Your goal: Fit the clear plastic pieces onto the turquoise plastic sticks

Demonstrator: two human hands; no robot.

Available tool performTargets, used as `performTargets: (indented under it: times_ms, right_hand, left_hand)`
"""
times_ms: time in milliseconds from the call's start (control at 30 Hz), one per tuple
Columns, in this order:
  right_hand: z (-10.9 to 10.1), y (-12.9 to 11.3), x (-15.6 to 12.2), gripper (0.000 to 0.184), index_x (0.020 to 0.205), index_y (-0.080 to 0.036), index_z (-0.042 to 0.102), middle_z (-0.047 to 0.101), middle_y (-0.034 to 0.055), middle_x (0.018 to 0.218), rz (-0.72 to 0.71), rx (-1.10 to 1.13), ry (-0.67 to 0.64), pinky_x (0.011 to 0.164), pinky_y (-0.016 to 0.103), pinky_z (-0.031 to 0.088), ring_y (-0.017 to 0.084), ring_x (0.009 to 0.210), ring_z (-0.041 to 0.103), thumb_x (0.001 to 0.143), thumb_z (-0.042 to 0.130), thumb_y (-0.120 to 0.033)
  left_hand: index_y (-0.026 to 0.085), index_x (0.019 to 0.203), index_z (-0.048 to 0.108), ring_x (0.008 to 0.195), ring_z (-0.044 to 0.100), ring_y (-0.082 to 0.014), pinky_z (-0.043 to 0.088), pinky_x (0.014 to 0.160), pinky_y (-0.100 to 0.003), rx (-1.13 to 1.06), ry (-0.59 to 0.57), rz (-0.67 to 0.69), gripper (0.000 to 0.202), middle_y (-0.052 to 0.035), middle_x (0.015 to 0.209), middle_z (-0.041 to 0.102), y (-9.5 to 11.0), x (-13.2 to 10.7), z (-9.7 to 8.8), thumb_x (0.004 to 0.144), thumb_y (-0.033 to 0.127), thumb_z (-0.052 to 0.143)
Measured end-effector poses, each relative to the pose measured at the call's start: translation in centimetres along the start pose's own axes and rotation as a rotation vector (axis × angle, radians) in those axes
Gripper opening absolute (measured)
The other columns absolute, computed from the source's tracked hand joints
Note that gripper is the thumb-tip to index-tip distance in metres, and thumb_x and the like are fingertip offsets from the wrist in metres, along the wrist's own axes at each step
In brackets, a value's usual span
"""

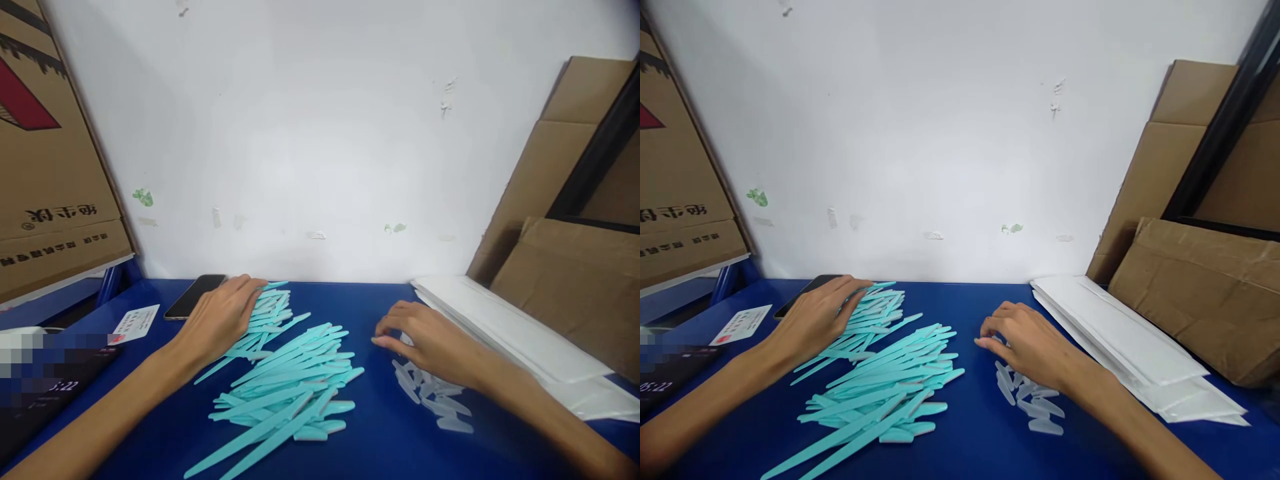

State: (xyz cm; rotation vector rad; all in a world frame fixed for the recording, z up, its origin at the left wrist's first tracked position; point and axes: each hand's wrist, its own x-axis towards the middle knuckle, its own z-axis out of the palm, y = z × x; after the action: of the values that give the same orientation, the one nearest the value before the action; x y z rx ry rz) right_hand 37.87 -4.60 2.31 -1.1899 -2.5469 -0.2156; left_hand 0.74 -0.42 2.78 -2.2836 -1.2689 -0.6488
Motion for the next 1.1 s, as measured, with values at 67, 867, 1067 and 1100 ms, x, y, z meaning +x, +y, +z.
performTargets:
  times_ms: [67,867,1067,1100]
  right_hand:
    - [-0.1,0.7,-0.2,0.024,0.098,-0.025,0.074,0.076,0.005,0.096,-0.029,0.017,-0.051,0.077,0.037,0.052,0.025,0.091,0.069,0.099,0.057,-0.043]
    - [1.4,-2.3,0.3,0.018,0.108,-0.025,0.061,0.077,0.0019,0.098,-0.022,0.1,0.103,0.081,0.035,0.054,0.019,0.085,0.072,0.106,0.045,-0.034]
    - [1.2,-4.2,0.4,0.019,0.107,-0.024,0.066,0.077,0.0029,0.103,0.023,0.201,0.203,0.075,0.031,0.055,0.017,0.079,0.072,0.104,0.05,-0.034]
    - [1.3,-4.3,0.4,0.019,0.107,-0.024,0.067,0.078,0.0028,0.102,0.026,0.218,0.201,0.074,0.031,0.055,0.018,0.08,0.072,0.104,0.051,-0.033]
  left_hand:
    - [0.017,0.126,0.06,0.083,0.068,-0.0207,0.047,0.058,-0.027,-0.017,0.057,0.12,0.034,-0.0084,0.104,0.07,0.9,-0.3,0.2,0.106,0.025,0.034]
    - [0.019,0.113,0.061,0.068,0.069,-0.0144,0.04,0.054,-0.023,-0.199,0.119,0.37,0.017,-0.0013,0.082,0.073,4.2,-1.3,1.0,0.105,0.024,0.047]
    - [0.019,0.118,0.056,0.062,0.063,-0.0129,0.033,0.05,-0.024,-0.251,0.11,0.421,0.016,0.0006,0.077,0.069,5.5,-1.8,0.7,0.104,0.019,0.047]
    - [0.019,0.117,0.056,0.063,0.062,-0.0129,0.033,0.05,-0.024,-0.26,0.107,0.428,0.016,0.0006,0.077,0.069,5.7,-1.8,0.7,0.104,0.018,0.047]
